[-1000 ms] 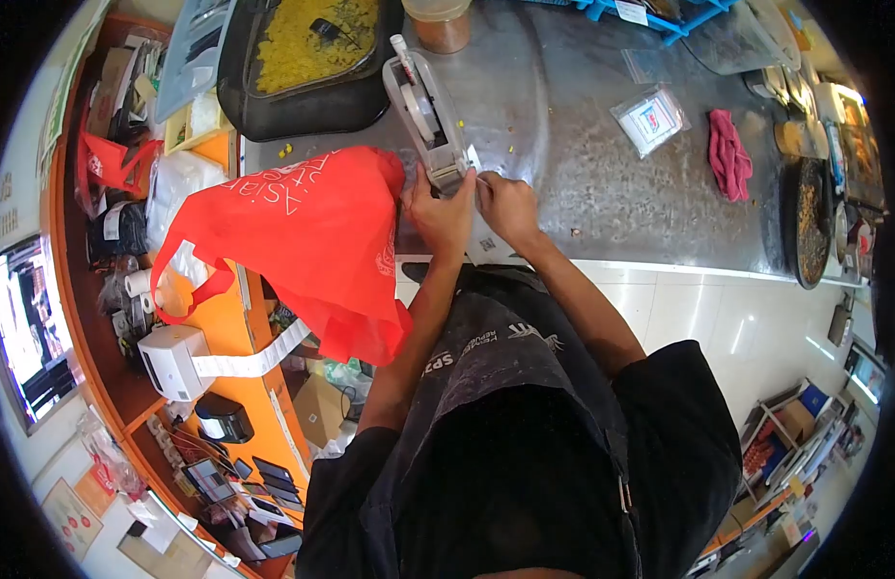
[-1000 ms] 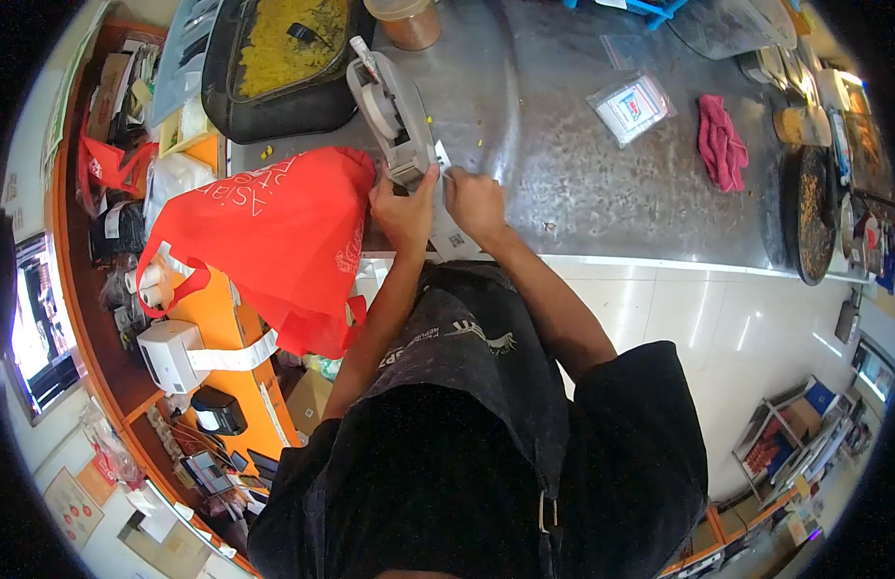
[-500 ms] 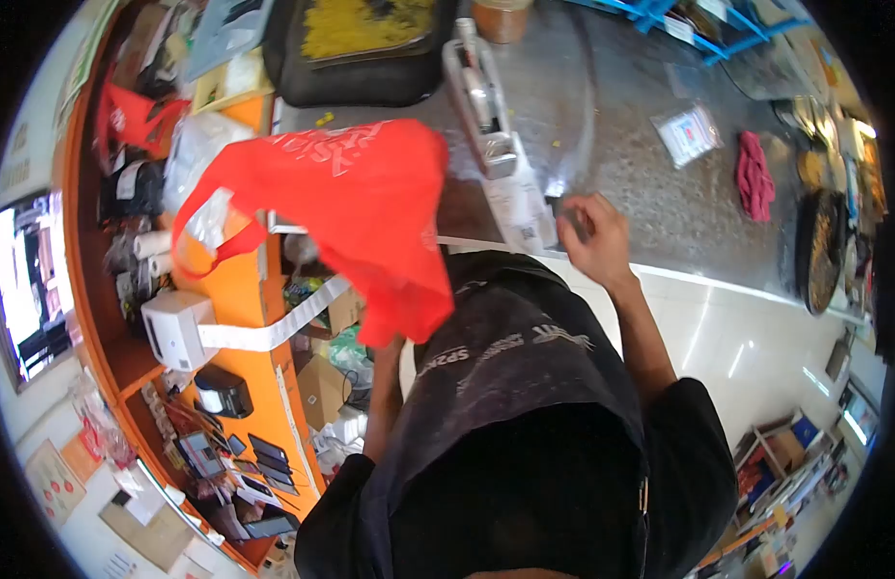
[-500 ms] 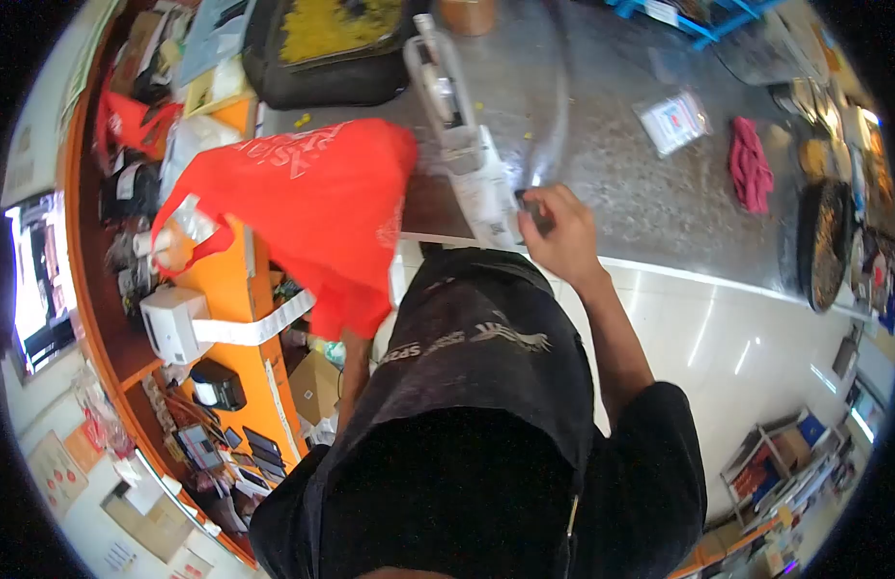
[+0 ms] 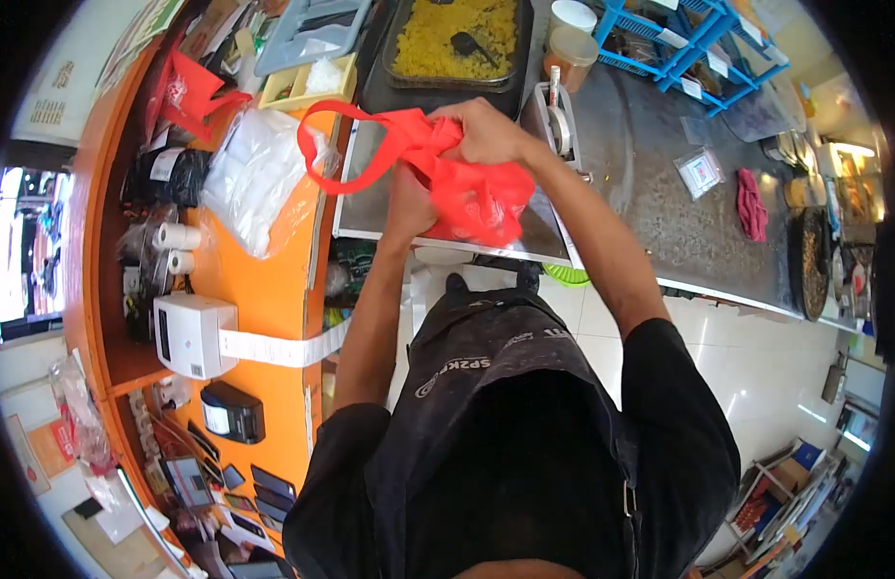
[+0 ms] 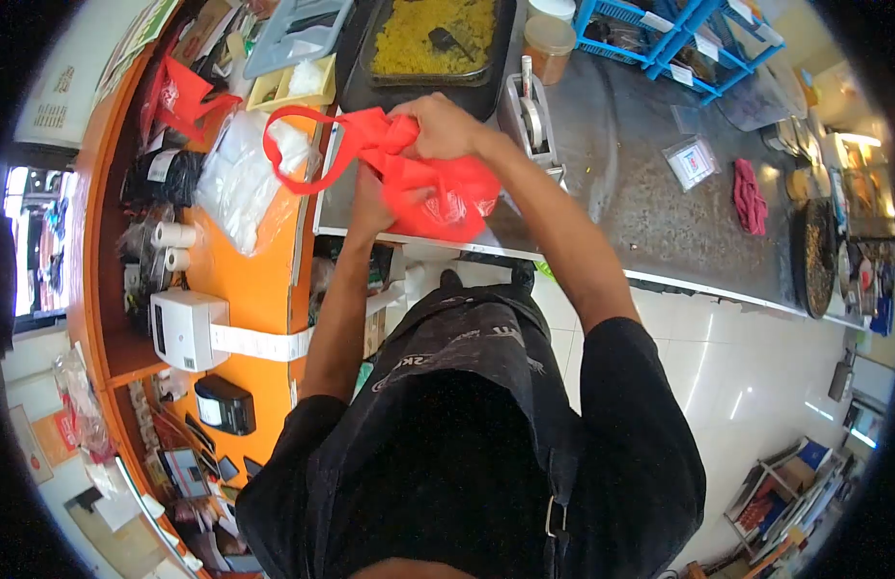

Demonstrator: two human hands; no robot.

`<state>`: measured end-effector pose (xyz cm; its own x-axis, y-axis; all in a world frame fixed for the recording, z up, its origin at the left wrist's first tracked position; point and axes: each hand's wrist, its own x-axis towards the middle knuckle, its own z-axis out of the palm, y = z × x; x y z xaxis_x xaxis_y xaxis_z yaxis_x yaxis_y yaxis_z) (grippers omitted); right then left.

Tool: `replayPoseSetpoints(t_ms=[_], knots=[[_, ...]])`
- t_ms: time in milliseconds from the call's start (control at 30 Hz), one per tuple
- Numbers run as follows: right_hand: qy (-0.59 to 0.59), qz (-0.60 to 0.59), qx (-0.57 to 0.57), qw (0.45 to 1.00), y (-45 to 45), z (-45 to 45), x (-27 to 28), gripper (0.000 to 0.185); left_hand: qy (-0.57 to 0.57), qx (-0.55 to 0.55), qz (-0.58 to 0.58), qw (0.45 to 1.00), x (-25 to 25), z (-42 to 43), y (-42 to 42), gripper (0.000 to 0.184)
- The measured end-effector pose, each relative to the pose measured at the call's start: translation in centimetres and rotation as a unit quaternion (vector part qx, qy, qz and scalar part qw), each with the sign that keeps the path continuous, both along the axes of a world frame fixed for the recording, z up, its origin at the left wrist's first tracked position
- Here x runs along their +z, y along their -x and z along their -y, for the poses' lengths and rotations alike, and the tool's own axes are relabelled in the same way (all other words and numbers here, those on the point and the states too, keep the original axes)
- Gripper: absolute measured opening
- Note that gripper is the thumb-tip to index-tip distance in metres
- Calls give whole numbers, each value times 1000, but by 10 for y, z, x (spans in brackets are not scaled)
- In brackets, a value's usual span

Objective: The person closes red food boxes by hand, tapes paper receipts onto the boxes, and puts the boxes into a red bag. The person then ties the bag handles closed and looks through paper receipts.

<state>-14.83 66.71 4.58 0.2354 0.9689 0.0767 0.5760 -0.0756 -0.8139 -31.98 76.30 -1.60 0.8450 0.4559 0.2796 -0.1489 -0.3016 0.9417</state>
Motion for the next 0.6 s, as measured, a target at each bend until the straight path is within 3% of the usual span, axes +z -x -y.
replayPoseSetpoints(t_ms=[33, 67, 133, 167, 233, 267, 300, 400, 433, 500, 567, 600], knots=[[-4, -9, -12, 1000, 2, -5, 0, 54, 70, -10, 6, 997, -3, -4, -9, 90], [-87, -7, -61, 994, 5, -5, -2, 43, 141, -19, 10, 990, -6, -10, -16, 89], [-242, -17, -152, 958, 27, 2, -10, 20, 41, -21, -4, 999, -36, -24, -13, 87], [-265, -61, -229, 935, 31, -1, -19, 9, -11, -22, -10, 1000, -51, -30, -12, 87], [-232, -146, -298, 914, 37, -7, -27, 8, 9, -85, -44, 995, -44, -21, -3, 88], [-215, -189, -334, 898, 39, -10, -31, 11, -36, -111, -60, 991, -37, -19, 1, 88], [-298, -171, -362, 867, 38, -18, -41, 20, -80, -137, -72, 985, -26, -15, 6, 87], [-349, -375, -397, 762, 37, -20, -28, 26, -271, -185, -128, 936, 26, -9, 10, 87], [-338, -386, -381, 769, 36, -21, -33, 34, -273, -196, -163, 928, 32, -5, 6, 89], [-312, -278, -376, 827, 41, -24, -42, 33, -325, -135, -159, 922, 19, -3, -5, 91], [-248, -149, -325, 901, 57, -15, -48, 28, -416, 6, -78, 906, -31, -6, -20, 92], [-254, -52, -286, 923, 64, -9, -41, 27, -283, -24, -34, 958, -35, -6, -27, 88]])
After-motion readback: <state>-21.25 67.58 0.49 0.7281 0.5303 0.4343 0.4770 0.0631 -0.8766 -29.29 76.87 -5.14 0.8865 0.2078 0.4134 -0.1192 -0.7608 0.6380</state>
